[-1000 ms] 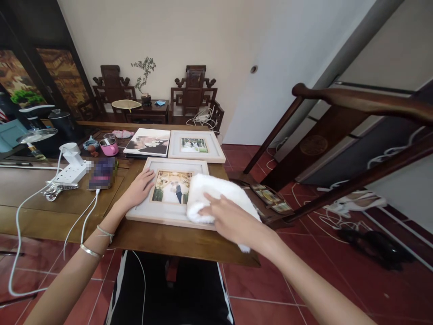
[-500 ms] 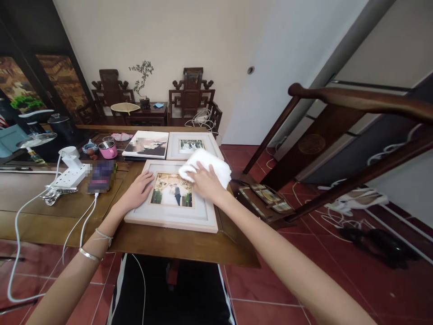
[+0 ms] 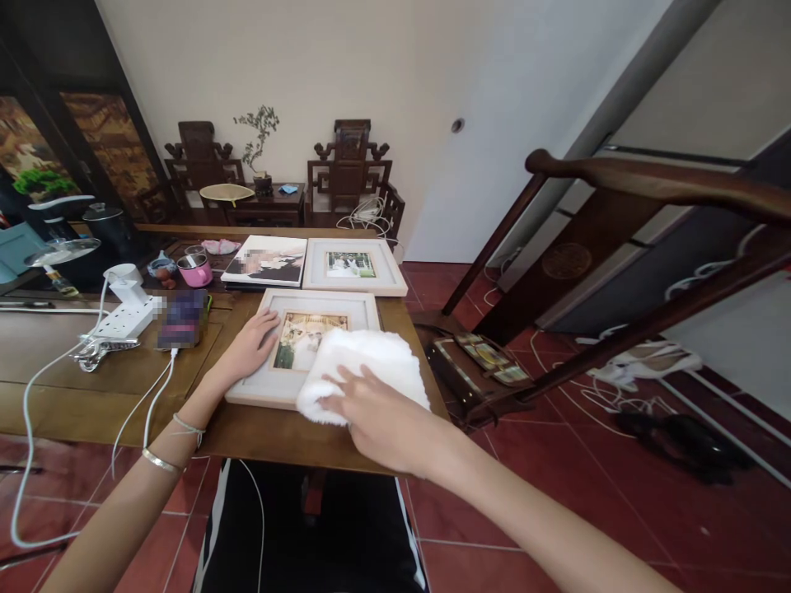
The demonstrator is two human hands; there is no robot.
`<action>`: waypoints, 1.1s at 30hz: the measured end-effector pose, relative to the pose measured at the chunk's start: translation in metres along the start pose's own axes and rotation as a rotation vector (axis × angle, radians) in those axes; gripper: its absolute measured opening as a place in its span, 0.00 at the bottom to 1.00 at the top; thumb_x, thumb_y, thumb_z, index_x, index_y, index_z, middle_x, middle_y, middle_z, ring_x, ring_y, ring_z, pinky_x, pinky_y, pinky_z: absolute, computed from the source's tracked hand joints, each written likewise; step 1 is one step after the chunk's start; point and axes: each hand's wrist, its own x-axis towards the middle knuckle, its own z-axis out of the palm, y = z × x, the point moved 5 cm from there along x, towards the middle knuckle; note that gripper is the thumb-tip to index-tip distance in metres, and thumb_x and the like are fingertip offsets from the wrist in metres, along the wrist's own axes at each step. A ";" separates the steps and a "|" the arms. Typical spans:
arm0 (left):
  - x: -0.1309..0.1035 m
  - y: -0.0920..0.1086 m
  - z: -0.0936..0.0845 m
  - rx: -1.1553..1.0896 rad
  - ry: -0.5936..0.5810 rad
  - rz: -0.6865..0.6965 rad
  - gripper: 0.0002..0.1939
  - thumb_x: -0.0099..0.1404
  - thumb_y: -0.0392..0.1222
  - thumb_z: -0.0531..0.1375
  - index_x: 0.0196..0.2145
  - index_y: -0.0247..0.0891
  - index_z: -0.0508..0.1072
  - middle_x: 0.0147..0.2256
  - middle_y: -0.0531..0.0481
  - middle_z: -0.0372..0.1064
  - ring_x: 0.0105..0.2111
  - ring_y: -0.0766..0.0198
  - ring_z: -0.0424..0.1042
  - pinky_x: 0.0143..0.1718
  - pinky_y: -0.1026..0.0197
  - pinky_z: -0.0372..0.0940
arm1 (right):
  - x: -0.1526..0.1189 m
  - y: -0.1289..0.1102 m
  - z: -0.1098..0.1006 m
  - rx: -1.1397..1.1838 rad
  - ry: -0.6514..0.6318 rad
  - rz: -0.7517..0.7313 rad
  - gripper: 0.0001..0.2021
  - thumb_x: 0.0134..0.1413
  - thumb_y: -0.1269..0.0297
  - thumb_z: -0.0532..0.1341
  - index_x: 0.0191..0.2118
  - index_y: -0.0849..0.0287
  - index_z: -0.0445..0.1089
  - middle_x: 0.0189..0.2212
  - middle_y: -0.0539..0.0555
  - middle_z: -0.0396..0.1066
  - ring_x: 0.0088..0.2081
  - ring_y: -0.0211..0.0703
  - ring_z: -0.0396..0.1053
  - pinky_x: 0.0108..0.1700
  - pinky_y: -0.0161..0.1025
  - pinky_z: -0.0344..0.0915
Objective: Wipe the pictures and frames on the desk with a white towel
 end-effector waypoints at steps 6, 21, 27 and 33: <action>0.000 -0.002 0.002 0.025 0.009 0.034 0.20 0.67 0.40 0.48 0.54 0.34 0.67 0.60 0.40 0.58 0.64 0.53 0.50 0.61 0.41 0.52 | 0.008 0.004 0.010 0.056 0.044 0.071 0.32 0.42 0.83 0.51 0.57 0.62 0.65 0.62 0.64 0.55 0.65 0.56 0.45 0.63 0.56 0.48; 0.000 -0.001 0.002 0.096 -0.041 0.074 0.23 0.68 0.41 0.46 0.58 0.31 0.61 0.63 0.37 0.53 0.65 0.53 0.48 0.61 0.44 0.53 | 0.085 0.091 0.017 -0.173 0.128 0.165 0.31 0.46 0.80 0.50 0.59 0.61 0.63 0.66 0.61 0.48 0.66 0.64 0.37 0.58 0.72 0.43; 0.001 -0.003 0.004 0.105 -0.033 0.052 0.24 0.68 0.40 0.46 0.58 0.29 0.62 0.62 0.37 0.54 0.65 0.51 0.48 0.61 0.45 0.54 | 0.026 0.016 0.003 0.066 -0.113 0.034 0.35 0.41 0.85 0.48 0.57 0.59 0.65 0.64 0.61 0.53 0.66 0.56 0.40 0.60 0.64 0.50; 0.002 -0.004 0.004 0.113 -0.039 0.065 0.24 0.68 0.40 0.46 0.58 0.28 0.62 0.62 0.36 0.55 0.64 0.52 0.48 0.61 0.45 0.54 | 0.010 -0.012 -0.004 0.214 -0.101 -0.044 0.33 0.41 0.84 0.49 0.56 0.58 0.66 0.62 0.60 0.56 0.67 0.50 0.41 0.62 0.57 0.48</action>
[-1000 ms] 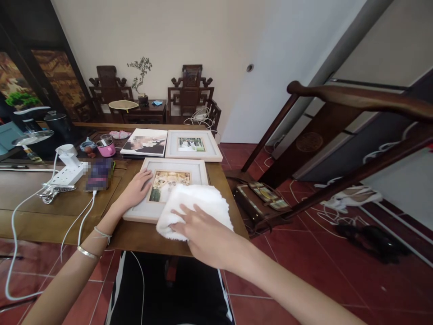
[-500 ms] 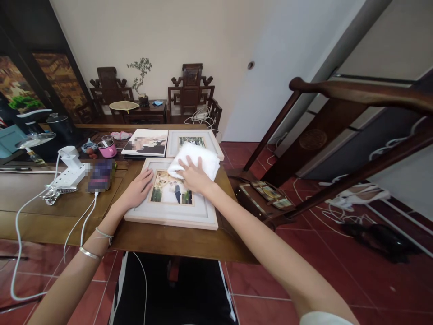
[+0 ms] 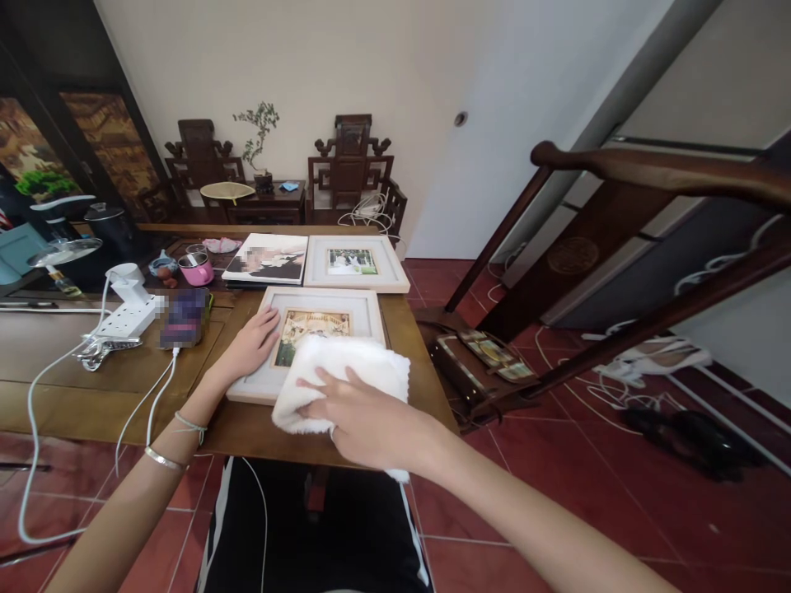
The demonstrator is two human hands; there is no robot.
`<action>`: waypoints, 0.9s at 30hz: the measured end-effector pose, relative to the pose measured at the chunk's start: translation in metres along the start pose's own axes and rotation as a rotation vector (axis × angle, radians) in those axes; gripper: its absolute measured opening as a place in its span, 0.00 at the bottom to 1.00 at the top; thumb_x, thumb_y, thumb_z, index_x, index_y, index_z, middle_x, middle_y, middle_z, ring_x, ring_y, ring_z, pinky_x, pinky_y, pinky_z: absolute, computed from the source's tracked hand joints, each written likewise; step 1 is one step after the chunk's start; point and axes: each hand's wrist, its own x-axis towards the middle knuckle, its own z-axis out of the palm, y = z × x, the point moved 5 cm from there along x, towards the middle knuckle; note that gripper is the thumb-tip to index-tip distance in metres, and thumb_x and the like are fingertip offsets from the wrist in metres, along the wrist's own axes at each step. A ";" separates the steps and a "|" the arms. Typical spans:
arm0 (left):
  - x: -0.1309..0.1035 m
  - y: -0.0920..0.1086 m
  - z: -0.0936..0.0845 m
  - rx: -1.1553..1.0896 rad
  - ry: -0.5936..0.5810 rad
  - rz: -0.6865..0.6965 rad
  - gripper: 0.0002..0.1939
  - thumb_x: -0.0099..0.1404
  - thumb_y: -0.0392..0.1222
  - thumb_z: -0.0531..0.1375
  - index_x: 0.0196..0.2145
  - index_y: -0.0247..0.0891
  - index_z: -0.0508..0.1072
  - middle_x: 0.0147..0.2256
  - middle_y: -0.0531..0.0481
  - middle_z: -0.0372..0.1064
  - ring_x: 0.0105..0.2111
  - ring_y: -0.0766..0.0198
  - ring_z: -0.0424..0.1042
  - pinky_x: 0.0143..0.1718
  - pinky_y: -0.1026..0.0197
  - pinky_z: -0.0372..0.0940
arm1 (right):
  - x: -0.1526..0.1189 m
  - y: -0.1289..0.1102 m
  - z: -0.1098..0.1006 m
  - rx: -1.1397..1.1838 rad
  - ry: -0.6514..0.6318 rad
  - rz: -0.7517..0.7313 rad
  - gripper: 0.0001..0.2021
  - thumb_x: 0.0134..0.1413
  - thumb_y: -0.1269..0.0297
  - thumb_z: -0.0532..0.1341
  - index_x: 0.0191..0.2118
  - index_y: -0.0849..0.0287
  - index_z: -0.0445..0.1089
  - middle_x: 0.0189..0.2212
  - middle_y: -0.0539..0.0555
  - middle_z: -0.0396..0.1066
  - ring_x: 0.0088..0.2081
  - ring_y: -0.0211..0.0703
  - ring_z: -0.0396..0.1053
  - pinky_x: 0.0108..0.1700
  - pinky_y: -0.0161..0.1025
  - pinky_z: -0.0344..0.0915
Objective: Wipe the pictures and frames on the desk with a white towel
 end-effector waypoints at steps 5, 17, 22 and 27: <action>0.000 0.001 -0.002 -0.004 0.012 0.011 0.23 0.68 0.42 0.46 0.58 0.31 0.62 0.62 0.38 0.55 0.64 0.52 0.49 0.61 0.45 0.53 | 0.038 0.061 0.005 -0.186 0.197 0.069 0.34 0.42 0.82 0.51 0.59 0.58 0.63 0.65 0.59 0.48 0.67 0.55 0.39 0.63 0.63 0.39; 0.001 0.001 -0.002 -0.028 0.002 0.001 0.23 0.68 0.42 0.46 0.58 0.31 0.62 0.62 0.37 0.55 0.64 0.52 0.49 0.61 0.44 0.53 | 0.075 0.100 -0.011 -0.325 0.229 0.176 0.33 0.45 0.82 0.49 0.59 0.60 0.63 0.65 0.62 0.49 0.66 0.62 0.38 0.58 0.70 0.46; 0.000 0.002 -0.002 -0.037 0.010 -0.008 0.22 0.68 0.41 0.47 0.57 0.30 0.64 0.61 0.37 0.55 0.64 0.52 0.49 0.61 0.44 0.53 | 0.034 0.040 0.005 -0.152 0.086 0.066 0.35 0.41 0.84 0.49 0.58 0.58 0.64 0.65 0.61 0.48 0.67 0.57 0.36 0.60 0.66 0.46; 0.000 0.002 -0.002 -0.023 0.013 -0.002 0.22 0.68 0.40 0.47 0.57 0.30 0.63 0.61 0.37 0.56 0.64 0.52 0.49 0.61 0.45 0.53 | 0.017 0.001 0.012 -0.021 0.033 -0.026 0.34 0.44 0.83 0.49 0.59 0.58 0.62 0.66 0.59 0.46 0.67 0.53 0.34 0.63 0.60 0.43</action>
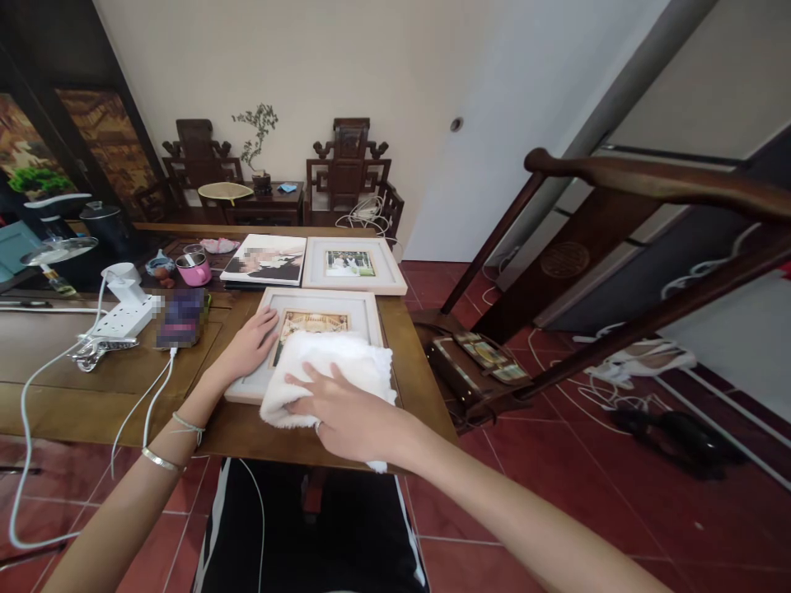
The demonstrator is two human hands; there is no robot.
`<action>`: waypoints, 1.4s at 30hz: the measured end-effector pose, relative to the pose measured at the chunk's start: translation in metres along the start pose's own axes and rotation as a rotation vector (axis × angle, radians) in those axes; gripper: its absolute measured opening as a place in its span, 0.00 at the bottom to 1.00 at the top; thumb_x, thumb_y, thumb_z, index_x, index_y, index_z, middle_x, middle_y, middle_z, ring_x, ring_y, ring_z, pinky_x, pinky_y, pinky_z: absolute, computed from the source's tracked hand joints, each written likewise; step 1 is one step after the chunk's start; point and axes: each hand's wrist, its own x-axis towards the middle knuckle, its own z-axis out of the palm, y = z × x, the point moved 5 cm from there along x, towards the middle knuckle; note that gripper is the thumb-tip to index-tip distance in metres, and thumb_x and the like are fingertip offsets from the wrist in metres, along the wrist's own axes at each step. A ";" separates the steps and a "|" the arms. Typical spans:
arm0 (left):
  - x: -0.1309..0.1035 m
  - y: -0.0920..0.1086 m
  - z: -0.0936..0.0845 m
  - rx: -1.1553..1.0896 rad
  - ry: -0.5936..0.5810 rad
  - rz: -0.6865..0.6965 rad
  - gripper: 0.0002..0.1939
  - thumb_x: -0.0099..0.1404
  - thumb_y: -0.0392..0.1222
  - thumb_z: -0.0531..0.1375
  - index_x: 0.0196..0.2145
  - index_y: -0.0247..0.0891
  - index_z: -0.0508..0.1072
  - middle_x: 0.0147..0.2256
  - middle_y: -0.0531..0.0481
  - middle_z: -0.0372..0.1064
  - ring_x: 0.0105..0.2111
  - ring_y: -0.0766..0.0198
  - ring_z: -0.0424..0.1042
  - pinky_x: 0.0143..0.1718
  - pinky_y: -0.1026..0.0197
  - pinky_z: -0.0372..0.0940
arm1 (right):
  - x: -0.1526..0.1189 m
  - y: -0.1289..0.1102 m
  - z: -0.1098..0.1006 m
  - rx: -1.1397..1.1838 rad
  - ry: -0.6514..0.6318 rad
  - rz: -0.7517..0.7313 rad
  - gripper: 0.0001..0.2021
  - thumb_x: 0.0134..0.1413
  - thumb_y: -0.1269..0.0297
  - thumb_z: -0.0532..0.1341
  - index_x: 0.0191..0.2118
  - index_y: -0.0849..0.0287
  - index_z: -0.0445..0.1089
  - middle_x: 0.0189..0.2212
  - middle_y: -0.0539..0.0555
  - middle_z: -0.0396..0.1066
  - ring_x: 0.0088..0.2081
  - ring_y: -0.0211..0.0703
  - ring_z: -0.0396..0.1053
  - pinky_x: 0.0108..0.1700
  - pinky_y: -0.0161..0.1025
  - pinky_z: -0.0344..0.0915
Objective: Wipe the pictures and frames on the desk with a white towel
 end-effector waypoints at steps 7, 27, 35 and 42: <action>0.000 -0.002 0.001 0.005 -0.001 0.019 0.23 0.69 0.42 0.46 0.58 0.30 0.62 0.62 0.37 0.55 0.64 0.53 0.49 0.61 0.45 0.54 | 0.044 0.056 -0.006 -0.166 0.186 0.092 0.34 0.44 0.81 0.50 0.60 0.59 0.61 0.66 0.61 0.47 0.67 0.57 0.37 0.61 0.67 0.41; 0.000 -0.002 0.002 0.013 0.009 0.017 0.22 0.68 0.41 0.46 0.57 0.32 0.63 0.62 0.38 0.55 0.64 0.53 0.49 0.61 0.45 0.53 | 0.015 0.054 -0.015 -0.193 0.054 0.201 0.28 0.44 0.81 0.49 0.51 0.60 0.71 0.59 0.62 0.61 0.65 0.56 0.47 0.60 0.62 0.50; 0.002 -0.002 0.003 -0.005 -0.011 0.027 0.21 0.69 0.39 0.45 0.56 0.34 0.64 0.61 0.39 0.57 0.64 0.53 0.49 0.61 0.44 0.53 | 0.081 0.079 -0.023 -0.342 0.152 0.310 0.30 0.49 0.79 0.49 0.58 0.56 0.64 0.65 0.56 0.49 0.65 0.62 0.42 0.56 0.72 0.50; 0.002 -0.006 0.005 -0.024 -0.005 0.001 0.25 0.65 0.31 0.45 0.58 0.35 0.63 0.62 0.41 0.55 0.65 0.54 0.48 0.62 0.43 0.52 | 0.089 0.067 -0.021 -0.358 0.145 0.224 0.30 0.48 0.80 0.50 0.57 0.58 0.65 0.66 0.57 0.48 0.66 0.62 0.40 0.56 0.73 0.48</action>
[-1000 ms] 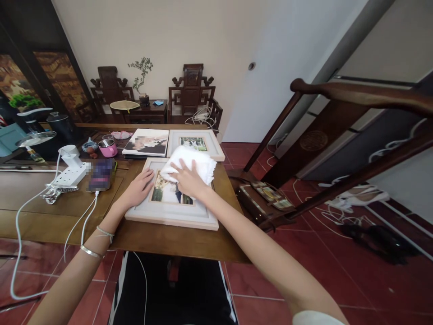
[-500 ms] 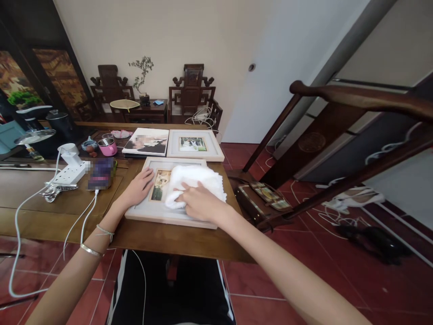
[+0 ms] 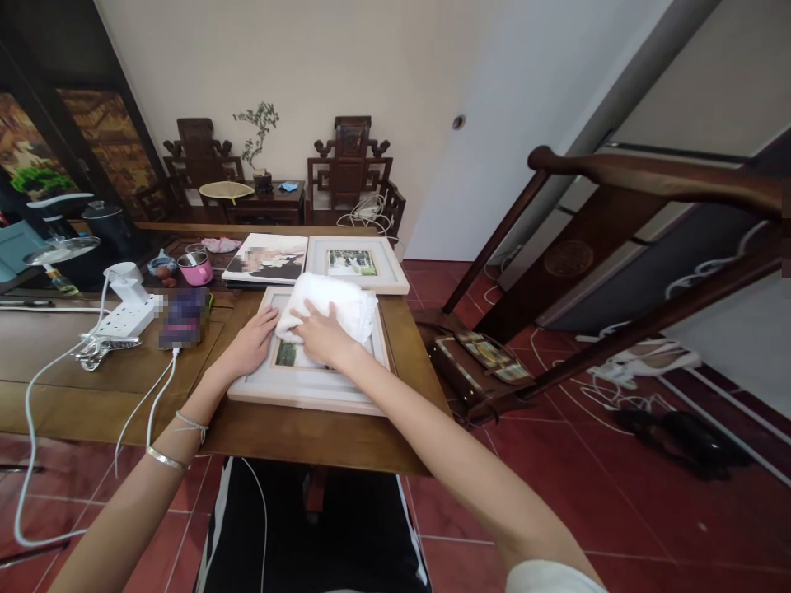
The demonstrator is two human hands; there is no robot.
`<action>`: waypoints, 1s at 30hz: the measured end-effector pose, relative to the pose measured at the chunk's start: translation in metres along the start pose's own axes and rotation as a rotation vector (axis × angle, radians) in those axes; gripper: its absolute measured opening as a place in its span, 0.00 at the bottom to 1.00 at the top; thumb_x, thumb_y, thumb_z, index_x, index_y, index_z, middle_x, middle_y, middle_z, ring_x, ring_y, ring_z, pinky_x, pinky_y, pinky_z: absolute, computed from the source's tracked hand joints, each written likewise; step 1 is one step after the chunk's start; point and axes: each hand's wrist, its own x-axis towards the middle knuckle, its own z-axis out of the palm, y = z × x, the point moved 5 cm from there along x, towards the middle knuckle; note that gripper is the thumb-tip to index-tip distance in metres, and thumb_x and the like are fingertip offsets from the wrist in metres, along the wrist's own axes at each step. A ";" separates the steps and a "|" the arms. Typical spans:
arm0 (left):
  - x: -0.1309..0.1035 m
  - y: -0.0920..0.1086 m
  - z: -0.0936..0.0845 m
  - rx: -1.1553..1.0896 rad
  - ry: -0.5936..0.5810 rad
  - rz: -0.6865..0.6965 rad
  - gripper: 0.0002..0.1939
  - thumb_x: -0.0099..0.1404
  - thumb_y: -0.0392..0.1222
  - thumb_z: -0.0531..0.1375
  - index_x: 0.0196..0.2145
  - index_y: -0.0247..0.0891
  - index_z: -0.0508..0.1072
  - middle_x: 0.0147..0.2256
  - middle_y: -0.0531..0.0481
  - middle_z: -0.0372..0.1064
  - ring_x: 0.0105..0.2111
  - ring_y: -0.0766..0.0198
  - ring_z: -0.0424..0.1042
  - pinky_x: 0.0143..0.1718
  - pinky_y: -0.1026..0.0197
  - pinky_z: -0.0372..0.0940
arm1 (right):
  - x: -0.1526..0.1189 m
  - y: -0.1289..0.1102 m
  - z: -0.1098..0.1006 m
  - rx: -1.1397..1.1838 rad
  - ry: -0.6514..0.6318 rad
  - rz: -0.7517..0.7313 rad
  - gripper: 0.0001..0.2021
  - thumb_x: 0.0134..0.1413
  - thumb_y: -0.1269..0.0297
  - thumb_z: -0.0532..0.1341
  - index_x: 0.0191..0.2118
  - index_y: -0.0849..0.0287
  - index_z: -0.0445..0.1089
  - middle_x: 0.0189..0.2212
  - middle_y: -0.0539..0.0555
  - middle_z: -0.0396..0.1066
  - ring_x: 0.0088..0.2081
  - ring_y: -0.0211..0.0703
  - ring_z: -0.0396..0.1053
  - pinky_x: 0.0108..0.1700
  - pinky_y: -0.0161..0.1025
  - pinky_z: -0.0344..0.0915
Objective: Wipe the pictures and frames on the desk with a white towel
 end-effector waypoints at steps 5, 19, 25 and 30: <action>0.000 0.001 0.000 0.019 0.009 -0.005 0.24 0.66 0.32 0.44 0.57 0.33 0.63 0.61 0.39 0.56 0.65 0.54 0.48 0.62 0.45 0.53 | -0.037 -0.027 0.000 0.031 -0.021 -0.176 0.30 0.46 0.80 0.51 0.56 0.58 0.67 0.66 0.56 0.48 0.66 0.59 0.41 0.58 0.69 0.48; 0.000 0.002 -0.003 -0.011 -0.002 -0.018 0.23 0.67 0.33 0.44 0.57 0.32 0.65 0.62 0.39 0.55 0.65 0.54 0.48 0.62 0.42 0.51 | -0.103 0.036 -0.005 0.041 -0.081 0.055 0.29 0.39 0.82 0.50 0.46 0.54 0.75 0.62 0.46 0.56 0.66 0.53 0.42 0.64 0.61 0.43; 0.001 0.000 -0.003 -0.003 -0.027 -0.003 0.23 0.66 0.33 0.44 0.56 0.32 0.65 0.61 0.39 0.56 0.64 0.53 0.49 0.62 0.42 0.51 | -0.058 0.074 0.002 -0.047 0.004 0.158 0.27 0.43 0.81 0.51 0.47 0.55 0.74 0.62 0.48 0.56 0.66 0.56 0.43 0.62 0.65 0.42; 0.002 -0.001 -0.002 -0.007 -0.007 -0.010 0.23 0.67 0.34 0.44 0.56 0.32 0.66 0.61 0.39 0.57 0.64 0.53 0.50 0.62 0.43 0.53 | -0.040 0.083 0.004 -0.046 0.028 0.174 0.26 0.44 0.81 0.51 0.48 0.59 0.73 0.62 0.52 0.56 0.66 0.58 0.43 0.62 0.64 0.43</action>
